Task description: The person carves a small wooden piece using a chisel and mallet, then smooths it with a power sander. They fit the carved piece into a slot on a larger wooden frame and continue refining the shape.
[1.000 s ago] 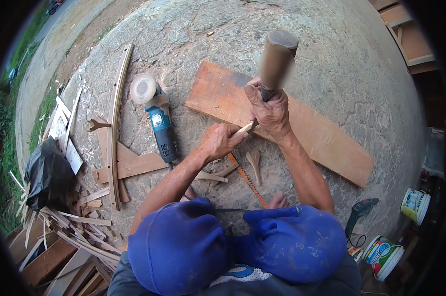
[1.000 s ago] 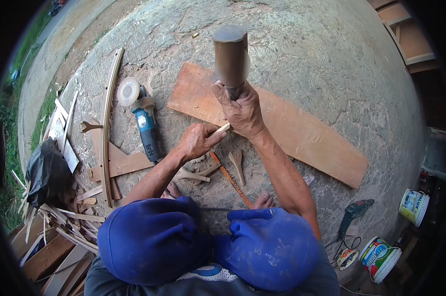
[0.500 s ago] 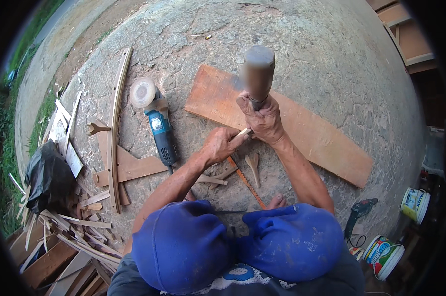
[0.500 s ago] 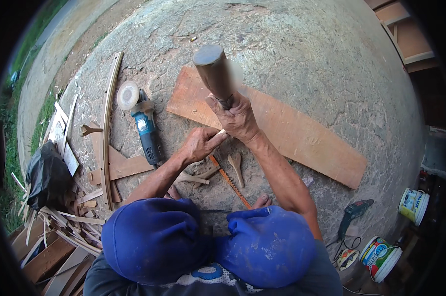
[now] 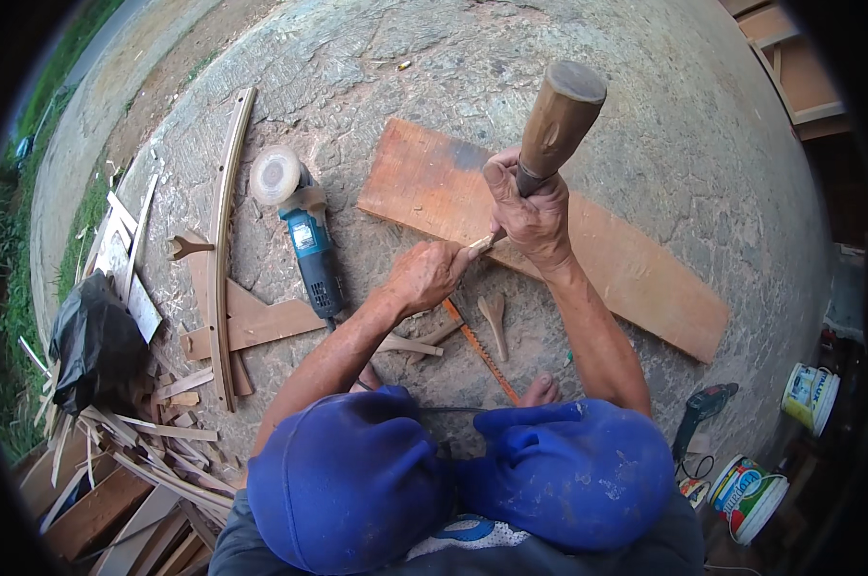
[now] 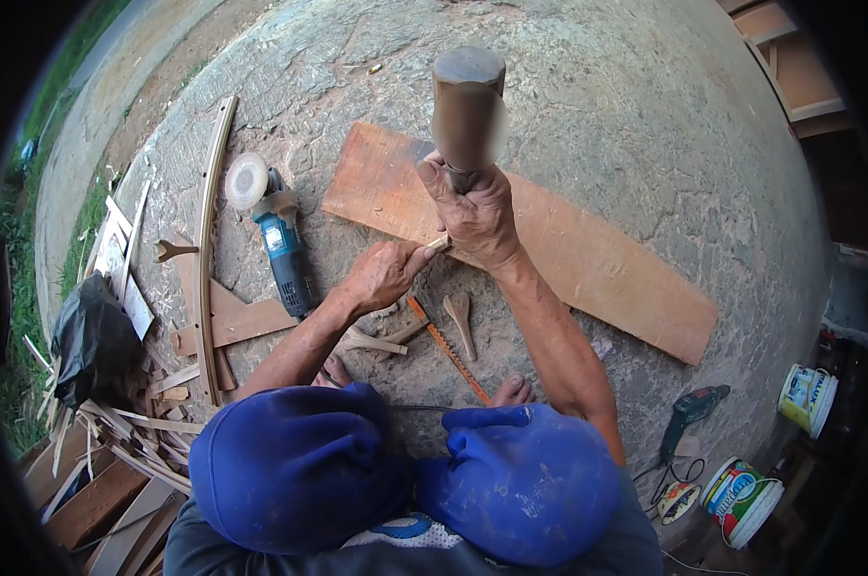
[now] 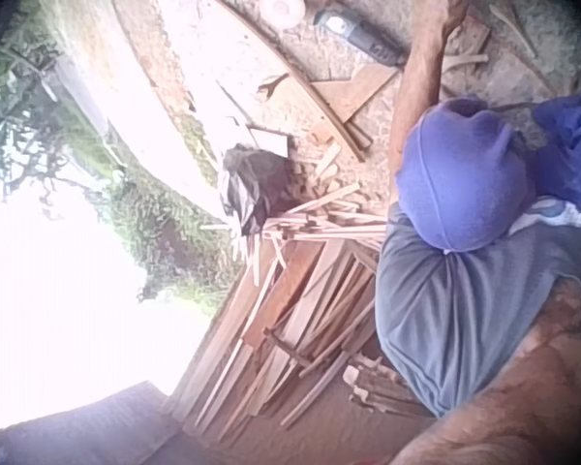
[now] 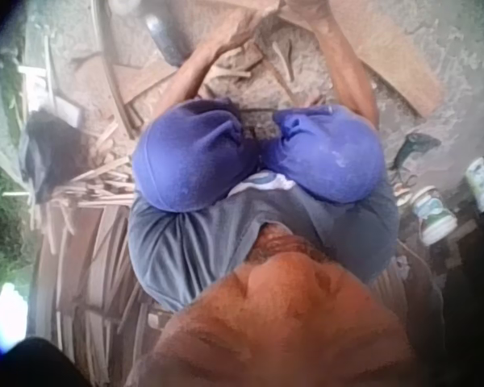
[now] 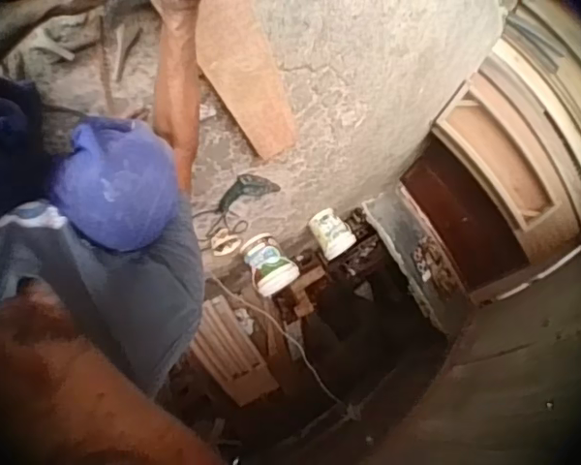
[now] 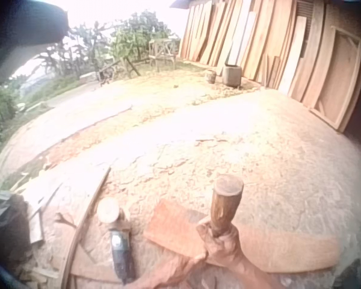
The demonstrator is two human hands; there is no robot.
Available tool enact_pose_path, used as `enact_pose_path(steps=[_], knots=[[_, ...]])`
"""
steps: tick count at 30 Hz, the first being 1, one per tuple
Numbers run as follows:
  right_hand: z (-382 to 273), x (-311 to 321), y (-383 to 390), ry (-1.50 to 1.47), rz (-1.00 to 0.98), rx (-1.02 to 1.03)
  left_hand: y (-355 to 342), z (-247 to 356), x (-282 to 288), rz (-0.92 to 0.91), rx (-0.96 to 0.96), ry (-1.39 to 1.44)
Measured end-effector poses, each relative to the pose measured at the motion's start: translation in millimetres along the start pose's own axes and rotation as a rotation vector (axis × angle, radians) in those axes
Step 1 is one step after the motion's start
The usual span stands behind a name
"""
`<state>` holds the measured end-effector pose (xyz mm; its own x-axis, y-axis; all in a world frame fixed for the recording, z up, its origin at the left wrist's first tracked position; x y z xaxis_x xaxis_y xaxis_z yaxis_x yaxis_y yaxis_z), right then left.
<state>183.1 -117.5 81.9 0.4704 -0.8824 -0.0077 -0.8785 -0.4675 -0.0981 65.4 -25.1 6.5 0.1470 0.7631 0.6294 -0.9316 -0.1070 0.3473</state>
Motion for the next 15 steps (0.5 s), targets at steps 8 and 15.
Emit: enact_pose_path(steps=[8,15], knots=[[3.1,-4.6,-0.1,0.011,-0.002,-0.005,3.9,-0.8,-0.9,0.058,-0.025,-0.027],[7.6,-10.7,-1.6,0.088,-0.036,0.036,3.4,1.5,0.6,0.067,-0.05,-0.022]])
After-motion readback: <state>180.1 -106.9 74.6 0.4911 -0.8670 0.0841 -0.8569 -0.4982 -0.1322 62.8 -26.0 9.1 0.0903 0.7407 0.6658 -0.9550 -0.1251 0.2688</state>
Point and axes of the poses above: each hand's wrist, its own y-axis away from the middle knuckle, its own x-axis out of the back of the hand, z = x × y, the point moved 6 cm from there along -y, towards the middle knuckle, and after that the axes turned 7 degrees about z, right-handed, at the moved point
